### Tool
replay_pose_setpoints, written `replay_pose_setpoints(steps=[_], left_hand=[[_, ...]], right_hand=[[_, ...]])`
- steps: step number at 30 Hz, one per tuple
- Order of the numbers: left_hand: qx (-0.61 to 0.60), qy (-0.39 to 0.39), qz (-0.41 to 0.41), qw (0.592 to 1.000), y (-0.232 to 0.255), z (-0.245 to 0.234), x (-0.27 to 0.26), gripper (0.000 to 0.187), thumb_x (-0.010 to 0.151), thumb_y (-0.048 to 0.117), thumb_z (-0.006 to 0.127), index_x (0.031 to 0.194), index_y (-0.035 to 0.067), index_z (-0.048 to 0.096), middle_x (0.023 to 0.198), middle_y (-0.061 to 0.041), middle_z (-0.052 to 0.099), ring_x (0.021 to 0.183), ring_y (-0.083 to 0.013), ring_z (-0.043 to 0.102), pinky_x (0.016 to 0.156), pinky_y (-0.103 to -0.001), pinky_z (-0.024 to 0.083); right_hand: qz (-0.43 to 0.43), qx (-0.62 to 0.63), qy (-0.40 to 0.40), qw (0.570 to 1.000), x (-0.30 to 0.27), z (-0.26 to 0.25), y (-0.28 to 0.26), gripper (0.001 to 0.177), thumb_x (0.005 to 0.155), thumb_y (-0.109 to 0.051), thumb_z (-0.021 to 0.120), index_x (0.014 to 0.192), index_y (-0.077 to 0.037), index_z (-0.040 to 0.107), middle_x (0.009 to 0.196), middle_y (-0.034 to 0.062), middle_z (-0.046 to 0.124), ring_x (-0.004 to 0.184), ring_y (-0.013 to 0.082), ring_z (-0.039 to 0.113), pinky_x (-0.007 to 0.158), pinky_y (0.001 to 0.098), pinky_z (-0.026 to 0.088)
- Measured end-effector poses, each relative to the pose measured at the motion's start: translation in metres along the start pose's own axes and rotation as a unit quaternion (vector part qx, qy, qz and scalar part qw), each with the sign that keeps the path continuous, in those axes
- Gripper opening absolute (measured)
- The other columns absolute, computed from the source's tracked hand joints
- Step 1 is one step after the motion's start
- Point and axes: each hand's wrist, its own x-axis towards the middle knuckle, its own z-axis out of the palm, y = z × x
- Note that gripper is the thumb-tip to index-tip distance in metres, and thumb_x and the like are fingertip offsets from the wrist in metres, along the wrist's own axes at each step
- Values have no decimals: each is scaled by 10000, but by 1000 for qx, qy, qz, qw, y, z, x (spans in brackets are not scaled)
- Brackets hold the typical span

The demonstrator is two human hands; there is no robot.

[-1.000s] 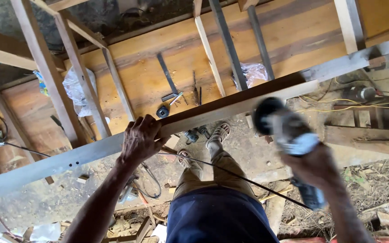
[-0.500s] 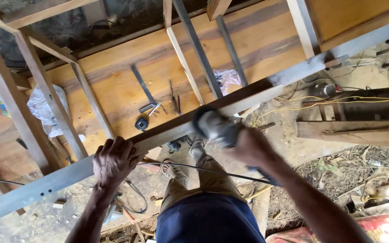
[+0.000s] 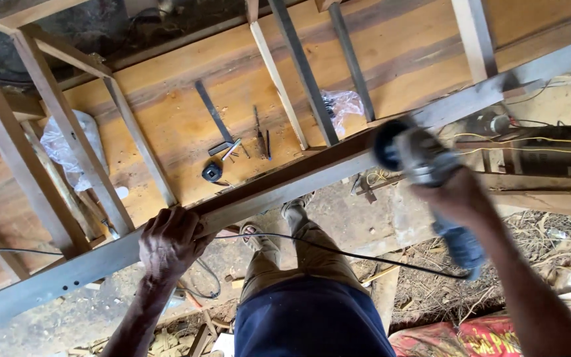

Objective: Cutting a wooden plank with a circular saw and sanding the edges of a wooden frame using an angle grinder.

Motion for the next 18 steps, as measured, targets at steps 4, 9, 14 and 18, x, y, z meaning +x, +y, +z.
replay_pose_setpoints(steps=[4,9,14,18], left_hand=[[12,26,12,1000,1,-3,4,333,815,500,730,747,217,567,731,-12,553,700,-269,644,611,-383,537],[12,10,-5,1000,3,3,-3,373,600,383,860,830,210,622,786,-5,560,737,-276,652,627,-399,562],[4,20,-26,999,3,15,-8,436,541,305,892,905,201,676,819,-11,580,733,-274,661,611,-429,581],[82,123,-15,989,-1,16,-13,245,740,308,812,939,241,684,900,13,624,819,-241,702,738,-394,576]], right_hand=[[12,-65,-78,995,-38,55,-67,429,645,-343,853,966,-64,794,837,196,761,867,387,760,757,502,555],[-66,-136,-147,978,-72,101,-109,457,704,-372,809,1013,-43,741,852,214,761,853,391,770,745,486,593],[-150,-123,-195,961,-100,130,-119,475,774,-331,815,1084,2,677,893,267,752,827,442,762,768,518,626],[-225,-143,-210,941,-110,133,-117,538,772,-420,775,1059,11,629,878,271,741,876,474,752,733,544,594]])
